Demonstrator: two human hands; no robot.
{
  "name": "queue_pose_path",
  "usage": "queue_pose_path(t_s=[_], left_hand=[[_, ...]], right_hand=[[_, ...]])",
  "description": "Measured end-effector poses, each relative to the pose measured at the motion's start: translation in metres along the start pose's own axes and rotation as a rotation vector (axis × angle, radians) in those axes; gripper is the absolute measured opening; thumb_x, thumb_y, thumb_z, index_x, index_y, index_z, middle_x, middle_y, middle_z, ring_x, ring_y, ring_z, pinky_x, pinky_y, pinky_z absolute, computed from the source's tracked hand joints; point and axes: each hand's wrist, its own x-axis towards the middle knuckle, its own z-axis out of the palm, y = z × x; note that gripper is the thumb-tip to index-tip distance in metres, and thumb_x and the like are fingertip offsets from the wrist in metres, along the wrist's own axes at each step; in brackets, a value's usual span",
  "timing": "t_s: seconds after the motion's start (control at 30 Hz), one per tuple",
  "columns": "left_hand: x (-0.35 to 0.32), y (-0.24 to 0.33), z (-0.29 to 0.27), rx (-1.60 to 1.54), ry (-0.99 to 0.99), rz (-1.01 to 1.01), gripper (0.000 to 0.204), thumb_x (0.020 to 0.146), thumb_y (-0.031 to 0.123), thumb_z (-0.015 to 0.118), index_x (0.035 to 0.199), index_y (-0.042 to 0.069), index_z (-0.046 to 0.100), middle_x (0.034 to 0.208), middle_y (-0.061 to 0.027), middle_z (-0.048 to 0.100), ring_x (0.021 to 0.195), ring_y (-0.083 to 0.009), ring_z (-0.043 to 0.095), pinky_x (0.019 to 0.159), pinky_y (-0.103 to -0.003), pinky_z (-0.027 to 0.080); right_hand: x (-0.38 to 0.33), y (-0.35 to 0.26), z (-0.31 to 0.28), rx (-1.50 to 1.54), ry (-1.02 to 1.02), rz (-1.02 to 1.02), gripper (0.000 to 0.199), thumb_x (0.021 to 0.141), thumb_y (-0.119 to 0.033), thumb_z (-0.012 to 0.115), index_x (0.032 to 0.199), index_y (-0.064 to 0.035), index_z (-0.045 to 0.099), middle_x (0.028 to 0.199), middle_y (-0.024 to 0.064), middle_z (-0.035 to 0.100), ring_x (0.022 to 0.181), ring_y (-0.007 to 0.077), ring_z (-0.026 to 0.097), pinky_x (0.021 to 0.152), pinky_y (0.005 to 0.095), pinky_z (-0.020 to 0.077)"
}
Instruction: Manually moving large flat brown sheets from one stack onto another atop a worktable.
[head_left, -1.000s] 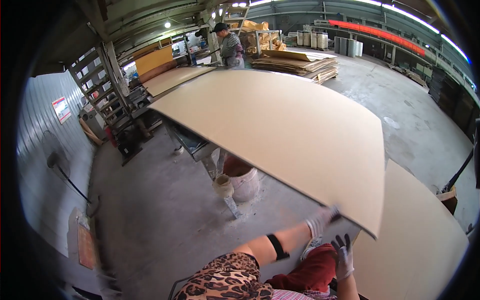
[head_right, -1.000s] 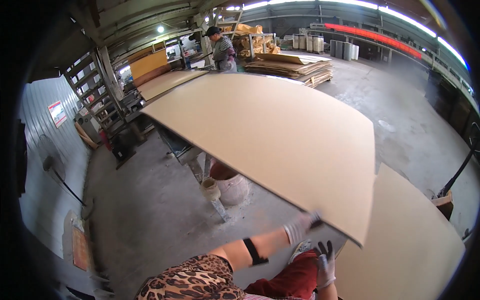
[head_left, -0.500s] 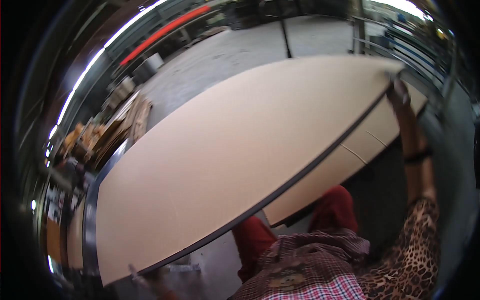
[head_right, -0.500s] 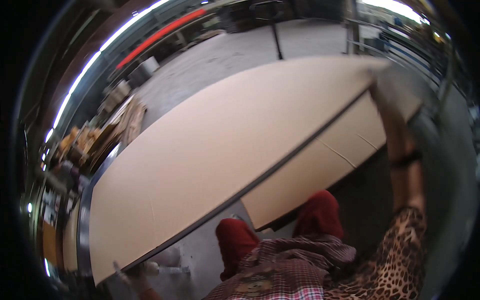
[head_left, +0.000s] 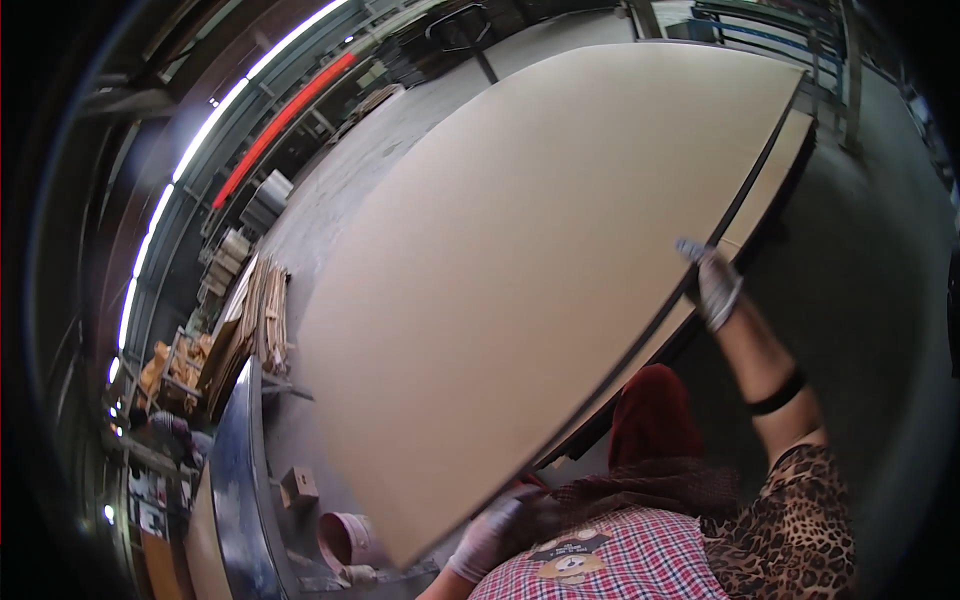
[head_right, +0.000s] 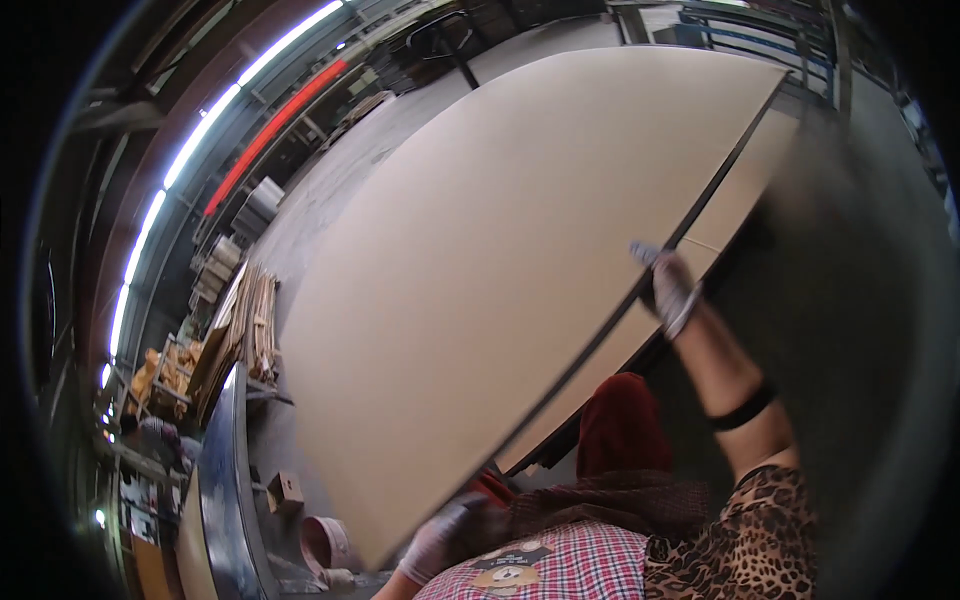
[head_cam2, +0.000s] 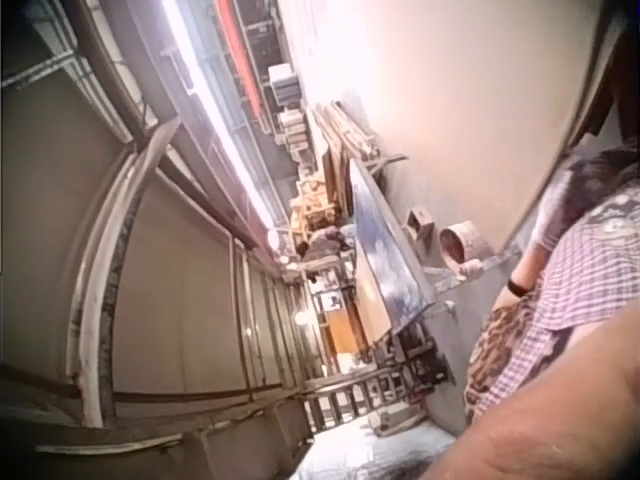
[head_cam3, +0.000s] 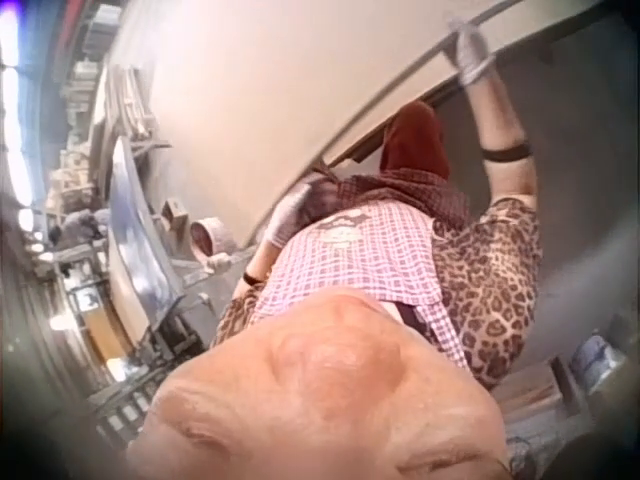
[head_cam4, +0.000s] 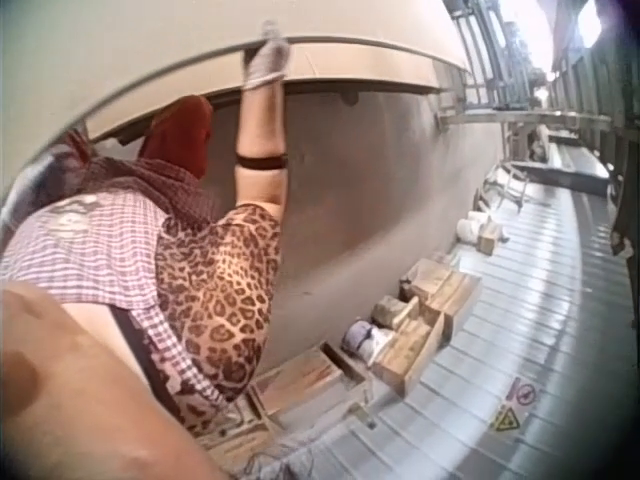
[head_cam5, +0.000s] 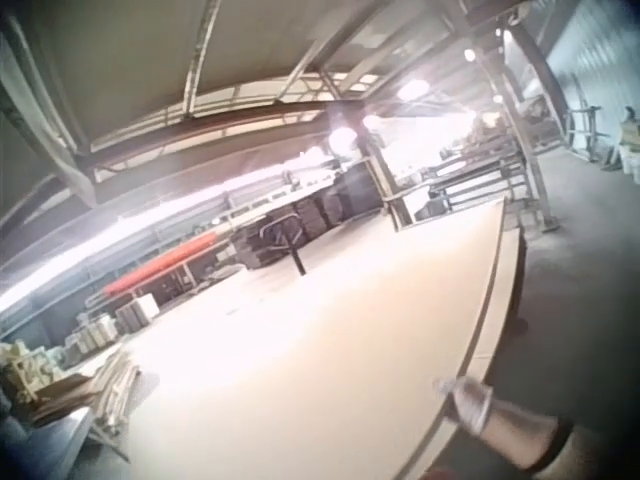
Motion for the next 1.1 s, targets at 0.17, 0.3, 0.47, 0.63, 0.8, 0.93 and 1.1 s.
queue_pose_path(t_s=[0.17,0.3,0.47,0.63,0.8,0.93,1.1], left_hand=[[0.113,-0.012,-0.159,0.770,0.096,0.420,0.042,0.084,0.018,0.052,0.120,-0.001,0.041,0.116,-0.0130,0.051,0.106,-0.0220,0.050,0.091,-0.033,0.038],[0.196,-0.025,-0.284,1.373,0.950,0.093,0.062,0.073,0.026,0.067,0.122,-0.001,0.039,0.116,-0.0142,0.051,0.105,-0.0268,0.049,0.091,-0.034,0.037],[0.223,-0.072,-0.362,0.319,0.862,0.177,0.054,0.076,0.020,0.065,0.119,-0.001,0.040,0.110,-0.0152,0.053,0.097,-0.0287,0.054,0.082,-0.038,0.044],[0.234,-0.042,-0.365,0.073,0.538,0.293,0.043,0.077,0.005,0.061,0.116,0.003,0.042,0.104,-0.0140,0.055,0.086,-0.0287,0.058,0.070,-0.038,0.050],[0.299,-0.026,-0.308,0.205,0.495,0.200,0.042,0.078,0.003,0.058,0.116,0.002,0.040,0.102,-0.0134,0.055,0.084,-0.0305,0.057,0.069,-0.043,0.051],[0.371,-0.082,-0.287,0.161,0.542,0.233,0.050,0.073,-0.001,0.062,0.118,0.005,0.041,0.108,-0.0112,0.054,0.090,-0.0252,0.054,0.077,-0.036,0.047],[0.396,-0.128,-0.261,0.423,0.852,0.221,0.063,0.070,-0.003,0.064,0.125,0.006,0.035,0.120,-0.0125,0.045,0.105,-0.0274,0.047,0.089,-0.035,0.040]], right_hand=[[-0.032,0.055,-0.027,0.536,0.223,0.442,0.038,0.077,-0.024,0.062,0.105,0.0011,0.053,0.109,0.0137,0.055,0.105,0.0261,0.049,0.090,0.0317,0.0381],[-0.001,0.126,-0.044,-0.015,0.468,0.577,0.039,0.079,-0.025,0.059,0.108,0.0001,0.051,0.103,0.0120,0.058,0.092,0.0261,0.056,0.082,0.0323,0.0410],[-0.011,0.193,-0.045,0.271,0.528,0.611,0.034,0.080,-0.020,0.058,0.108,-0.0022,0.051,0.099,0.0132,0.058,0.087,0.0275,0.056,0.076,0.0381,0.0446],[-0.010,0.230,-0.045,0.271,0.652,0.727,0.030,0.081,-0.013,0.055,0.109,-0.0044,0.049,0.101,0.0148,0.056,0.089,0.0294,0.055,0.075,0.0417,0.0458],[0.005,0.268,-0.037,-0.186,0.582,0.800,0.040,0.082,-0.027,0.054,0.112,-0.0024,0.044,0.109,0.0191,0.052,0.099,0.0323,0.051,0.082,0.0425,0.0420],[-0.004,0.304,-0.031,-0.373,0.455,0.849,0.043,0.082,-0.032,0.053,0.112,-0.0042,0.042,0.110,0.0200,0.051,0.098,0.0339,0.052,0.079,0.0452,0.0428],[-0.014,0.246,0.001,-0.024,0.429,1.078,0.040,0.081,-0.023,0.055,0.115,-0.0070,0.041,0.126,0.0147,0.039,0.113,0.0356,0.039,0.087,0.0520,0.0377]])
